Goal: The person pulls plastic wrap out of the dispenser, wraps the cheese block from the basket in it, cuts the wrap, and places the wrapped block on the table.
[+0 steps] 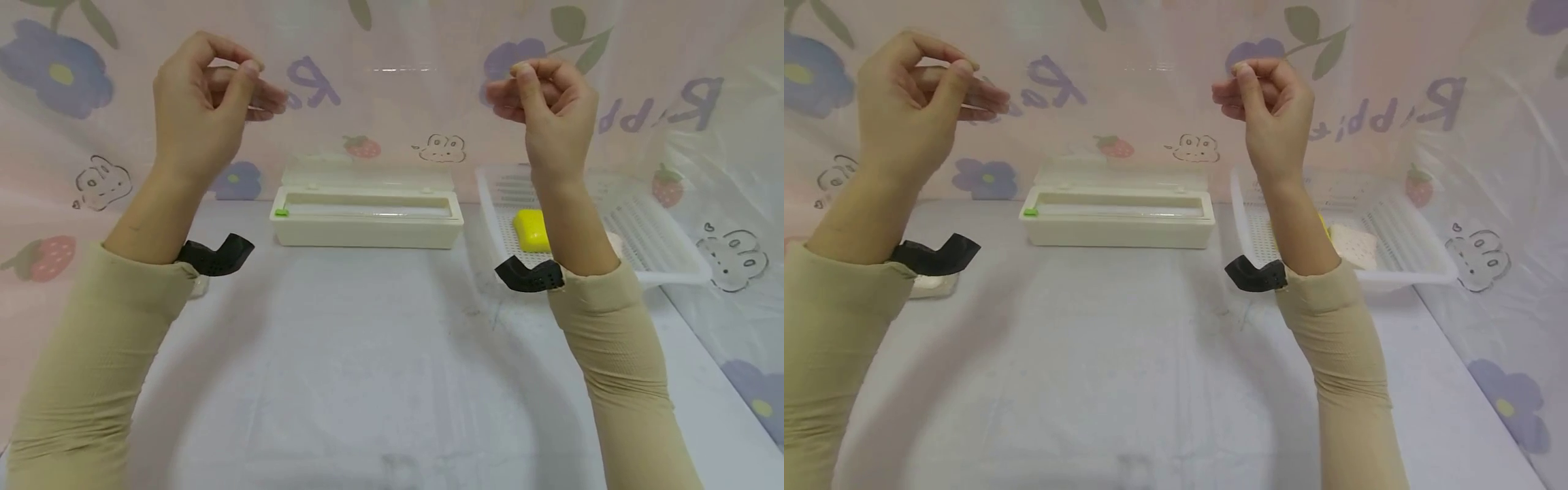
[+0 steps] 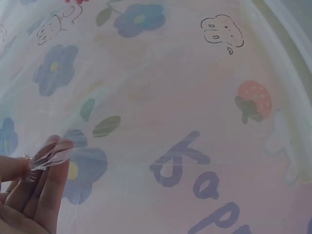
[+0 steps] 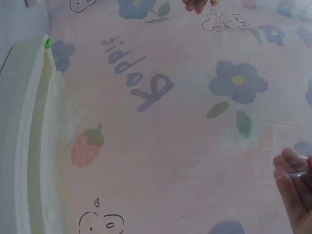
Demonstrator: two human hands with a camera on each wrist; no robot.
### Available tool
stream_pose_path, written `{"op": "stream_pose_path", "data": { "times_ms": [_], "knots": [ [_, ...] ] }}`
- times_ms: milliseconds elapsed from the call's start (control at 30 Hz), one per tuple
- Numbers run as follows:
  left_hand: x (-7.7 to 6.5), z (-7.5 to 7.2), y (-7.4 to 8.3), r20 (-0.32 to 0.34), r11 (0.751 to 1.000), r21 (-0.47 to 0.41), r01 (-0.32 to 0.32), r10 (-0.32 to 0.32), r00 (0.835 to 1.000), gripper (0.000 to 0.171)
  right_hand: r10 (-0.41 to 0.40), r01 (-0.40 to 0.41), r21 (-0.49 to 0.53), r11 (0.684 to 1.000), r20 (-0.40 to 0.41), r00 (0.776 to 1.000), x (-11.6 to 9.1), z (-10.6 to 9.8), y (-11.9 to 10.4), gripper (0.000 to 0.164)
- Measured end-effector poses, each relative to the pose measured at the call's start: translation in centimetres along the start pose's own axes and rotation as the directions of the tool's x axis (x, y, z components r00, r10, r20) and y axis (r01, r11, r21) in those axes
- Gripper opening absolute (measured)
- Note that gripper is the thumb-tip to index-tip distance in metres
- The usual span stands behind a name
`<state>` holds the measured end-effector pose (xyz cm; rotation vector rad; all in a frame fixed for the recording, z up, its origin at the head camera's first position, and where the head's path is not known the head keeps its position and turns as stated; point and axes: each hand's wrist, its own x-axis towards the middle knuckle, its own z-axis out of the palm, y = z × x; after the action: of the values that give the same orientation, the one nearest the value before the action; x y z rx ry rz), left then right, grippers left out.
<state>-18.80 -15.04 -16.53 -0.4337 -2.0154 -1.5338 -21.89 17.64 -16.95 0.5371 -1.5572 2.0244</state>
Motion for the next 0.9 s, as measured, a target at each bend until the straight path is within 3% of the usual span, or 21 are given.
{"op": "stream_pose_path", "data": {
  "times_ms": [100, 333, 533, 800, 900],
  "knots": [
    [-0.9, -0.4, 0.0, 0.031, 0.999, 0.021, -0.050, 0.049, 0.998, 0.007, -0.015, 0.016, -0.043, 0.999, 0.018, 1.000, -0.7, -0.5, -0.1, 0.007],
    [-2.2, -0.9, -0.5, 0.063, 0.976, 0.103, -0.190, 0.184, 0.981, 0.008, -0.177, 0.194, -0.138, 0.971, 0.126, 0.976, -2.4, -1.9, 0.2, 0.013],
    [-3.6, -1.7, -0.3, 0.085, 0.950, 0.190, -0.247, 0.235, 0.968, 0.012, -0.169, 0.187, -0.110, 0.976, 0.158, 0.973, -3.7, -2.5, -0.1, 0.009],
    [-5.3, -1.9, -0.3, 0.102, 0.944, 0.158, -0.290, 0.276, 0.956, 0.013, -0.155, 0.176, -0.089, 0.980, 0.200, 0.967, -5.2, -3.4, -0.1, 0.010],
    [-5.8, -2.1, -0.5, 0.107, 0.950, 0.161, -0.267, 0.252, 0.962, 0.016, -0.142, 0.158, -0.060, 0.986, 0.213, 0.967, -5.9, -3.7, 0.0, 0.010]
  ]
}}
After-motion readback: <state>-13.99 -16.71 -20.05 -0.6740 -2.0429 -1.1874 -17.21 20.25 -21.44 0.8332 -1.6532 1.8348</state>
